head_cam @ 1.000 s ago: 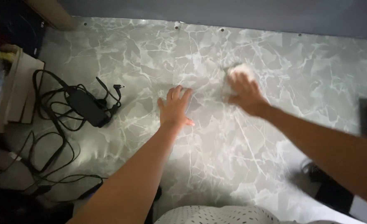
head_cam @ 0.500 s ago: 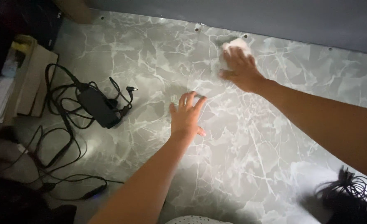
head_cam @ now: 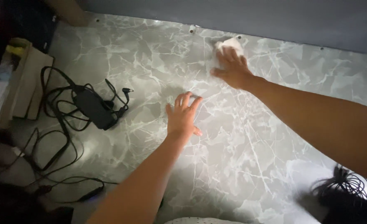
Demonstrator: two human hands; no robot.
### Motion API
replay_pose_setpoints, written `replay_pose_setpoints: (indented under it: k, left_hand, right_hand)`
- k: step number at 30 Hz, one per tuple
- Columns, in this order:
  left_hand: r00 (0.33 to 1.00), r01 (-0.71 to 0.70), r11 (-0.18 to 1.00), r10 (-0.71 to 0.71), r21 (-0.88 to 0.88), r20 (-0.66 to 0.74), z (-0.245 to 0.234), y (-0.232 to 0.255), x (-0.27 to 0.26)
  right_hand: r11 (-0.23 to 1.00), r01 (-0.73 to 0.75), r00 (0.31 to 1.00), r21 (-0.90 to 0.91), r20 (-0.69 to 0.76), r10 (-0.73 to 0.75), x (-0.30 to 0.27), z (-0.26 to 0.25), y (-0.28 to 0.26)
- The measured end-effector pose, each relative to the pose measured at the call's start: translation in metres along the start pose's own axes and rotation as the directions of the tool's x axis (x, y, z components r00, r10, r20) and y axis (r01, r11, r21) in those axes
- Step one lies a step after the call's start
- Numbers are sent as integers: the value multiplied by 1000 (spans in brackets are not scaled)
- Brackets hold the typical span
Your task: The person pulls a wipe from a package, pours liquid from a bottle onto it, and wipes a desk. They then bundle various power cords, move a pair of speakers, and continue wiping the desk surface.
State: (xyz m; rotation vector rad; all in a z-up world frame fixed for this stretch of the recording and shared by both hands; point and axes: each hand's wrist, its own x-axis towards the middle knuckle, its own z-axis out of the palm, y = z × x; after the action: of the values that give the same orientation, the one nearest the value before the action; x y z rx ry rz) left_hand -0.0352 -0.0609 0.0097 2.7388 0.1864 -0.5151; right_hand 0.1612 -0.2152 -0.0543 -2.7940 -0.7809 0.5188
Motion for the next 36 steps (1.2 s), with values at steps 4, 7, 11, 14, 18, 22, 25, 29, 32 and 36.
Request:
replay_pose_setpoints:
  k: [4,7,11,14,18,22,25,29,32,36]
  left_hand:
    - [1000,-21,1000,21,-23,-17,3,-3,-1]
    - [999,-36,998,35,-52,-10,5,-5,2]
    - [996,-16,997,22,-71,87,1,-2,12]
    - [984,43,997,-32,-57,177,-6,3,28]
    - [993,50,998,-45,-45,108,-1,4,40]
    - [992,94,994,-98,-53,-80,18,0,38]
    - [979,92,995,-83,43,-184,31,-1,38]
    - [989,0,1000,1,7,-148,30,-15,24]
    - [993,-34,999,29,-41,-113,32,-14,7]
    - [948,-115,993,109,-3,-300,44,-12,-21]
  right_hand:
    - [993,112,994,-34,6,-112,-4,-9,11]
    - [906,-398,913,145,-31,406,-6,-19,15]
    - [860,-492,866,138,-29,500,-15,3,6]
    - [975,-171,985,-145,-64,163,-46,42,-13]
    - [917,140,979,-373,-88,-185,-128,67,-52]
    - [931,334,943,-149,50,-330,-201,50,-68]
    - [940,285,955,-186,139,-262,-225,40,-49]
    - [963,-244,962,117,-94,255,-233,53,-9]
    - [866,-476,848,151,-184,498,-226,82,-10]
    - [952,-127,982,-278,-168,82,-238,116,-64]
